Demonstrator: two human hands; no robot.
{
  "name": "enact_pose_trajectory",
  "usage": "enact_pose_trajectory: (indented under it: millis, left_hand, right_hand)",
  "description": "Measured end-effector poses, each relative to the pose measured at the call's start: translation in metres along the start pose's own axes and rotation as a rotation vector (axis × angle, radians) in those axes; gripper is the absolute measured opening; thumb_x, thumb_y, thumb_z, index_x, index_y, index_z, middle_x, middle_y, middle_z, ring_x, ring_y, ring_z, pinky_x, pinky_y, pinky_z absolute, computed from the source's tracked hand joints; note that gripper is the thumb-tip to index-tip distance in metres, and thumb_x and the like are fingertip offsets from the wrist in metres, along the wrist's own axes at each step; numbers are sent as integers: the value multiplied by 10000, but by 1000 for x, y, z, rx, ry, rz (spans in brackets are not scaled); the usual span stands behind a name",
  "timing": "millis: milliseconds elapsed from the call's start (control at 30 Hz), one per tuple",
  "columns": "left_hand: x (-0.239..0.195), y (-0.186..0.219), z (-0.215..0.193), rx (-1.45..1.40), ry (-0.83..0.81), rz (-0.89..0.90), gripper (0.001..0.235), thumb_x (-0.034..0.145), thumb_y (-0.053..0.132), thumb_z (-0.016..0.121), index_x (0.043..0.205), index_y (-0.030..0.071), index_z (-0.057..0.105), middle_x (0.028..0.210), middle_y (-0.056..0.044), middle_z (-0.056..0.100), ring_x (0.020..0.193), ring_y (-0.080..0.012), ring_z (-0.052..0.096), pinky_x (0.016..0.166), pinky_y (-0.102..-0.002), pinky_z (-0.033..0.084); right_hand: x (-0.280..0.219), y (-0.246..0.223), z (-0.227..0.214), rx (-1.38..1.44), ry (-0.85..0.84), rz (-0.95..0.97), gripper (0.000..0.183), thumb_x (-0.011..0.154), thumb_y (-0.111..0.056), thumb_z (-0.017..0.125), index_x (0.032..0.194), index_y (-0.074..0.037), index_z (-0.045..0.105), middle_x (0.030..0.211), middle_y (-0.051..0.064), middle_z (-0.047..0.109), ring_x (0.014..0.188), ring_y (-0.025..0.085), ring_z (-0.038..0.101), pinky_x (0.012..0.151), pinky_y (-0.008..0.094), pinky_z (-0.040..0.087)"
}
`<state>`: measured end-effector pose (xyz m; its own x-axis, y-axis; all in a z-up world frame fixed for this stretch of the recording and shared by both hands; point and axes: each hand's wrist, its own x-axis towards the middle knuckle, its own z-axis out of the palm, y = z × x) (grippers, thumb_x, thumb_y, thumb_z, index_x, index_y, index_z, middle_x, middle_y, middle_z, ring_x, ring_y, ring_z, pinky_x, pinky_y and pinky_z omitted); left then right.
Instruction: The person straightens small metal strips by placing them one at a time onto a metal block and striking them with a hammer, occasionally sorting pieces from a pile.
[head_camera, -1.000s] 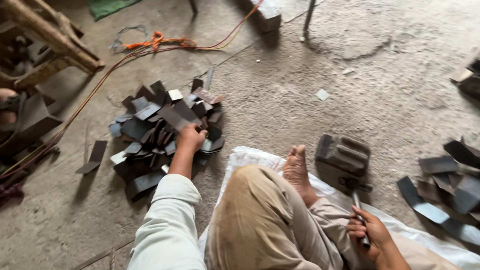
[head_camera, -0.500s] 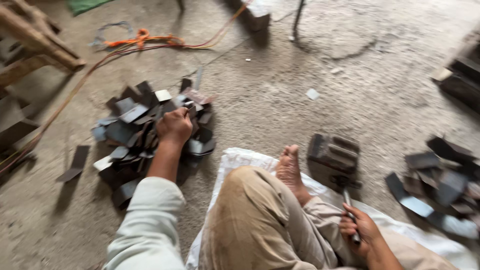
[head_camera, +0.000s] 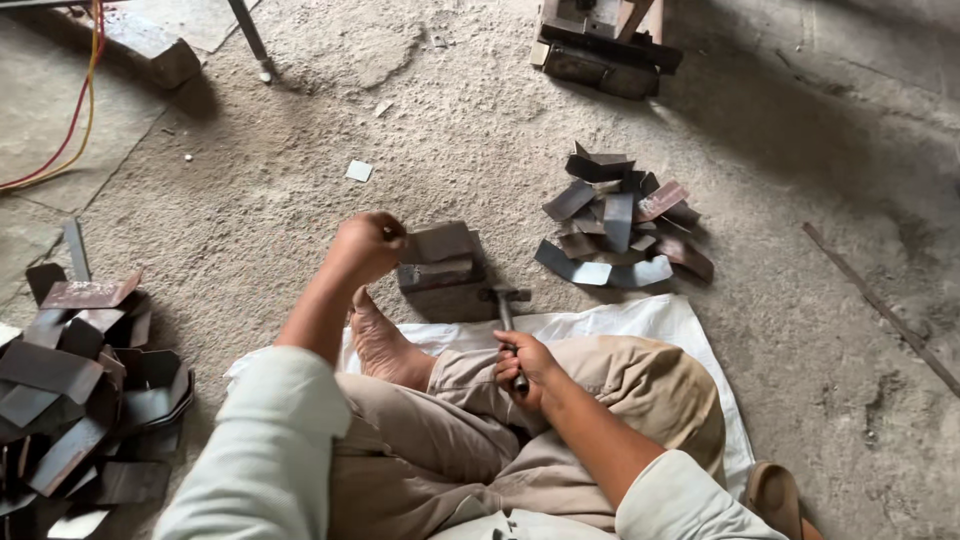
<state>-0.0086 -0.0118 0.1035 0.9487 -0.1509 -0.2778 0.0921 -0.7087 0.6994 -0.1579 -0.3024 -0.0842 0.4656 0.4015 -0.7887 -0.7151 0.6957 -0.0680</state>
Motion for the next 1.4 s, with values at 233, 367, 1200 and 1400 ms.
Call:
enact_pose_trajectory:
  millis: [233,367,1200,1400]
  left_hand:
    - [42,-41,56,-116,330,-37,462,896,236,755,1323,99,646,1058,-189,752,918,-291,735,835,-394,575]
    - [40,-48,60,-45,239,-87,346,939,301,728,1138,18,738,992,-208,762,886,-315,748,819,-413,578]
    - [44,-51,66,-24,305,-115,321,983,313,654,993,21,787,971,-203,761,901,-338,732,853,-437,566]
    - [40,-46,58,-102,271,-149,292,959,284,630,983,31,773,920,-180,765,836,-324,756,804,-441,570]
  right_hand:
    - [-49,1,34,-264,114,-365,297,959,-308,646,809,-156,439,567,-46,425,393,54,361,348,224,307]
    - [-74,9,65,-685,187,-726,267,1013,-308,590,886,-114,458,581,-24,439,410,79,387,363,266,338]
    - [-31,0,111,-1602,312,-1364,273,1070,-266,532,993,-17,617,737,113,621,684,271,629,627,393,497]
    - [-83,-28,138,-1139,142,-1455,359,1120,-320,537,915,-26,558,649,88,471,517,173,437,475,325,328]
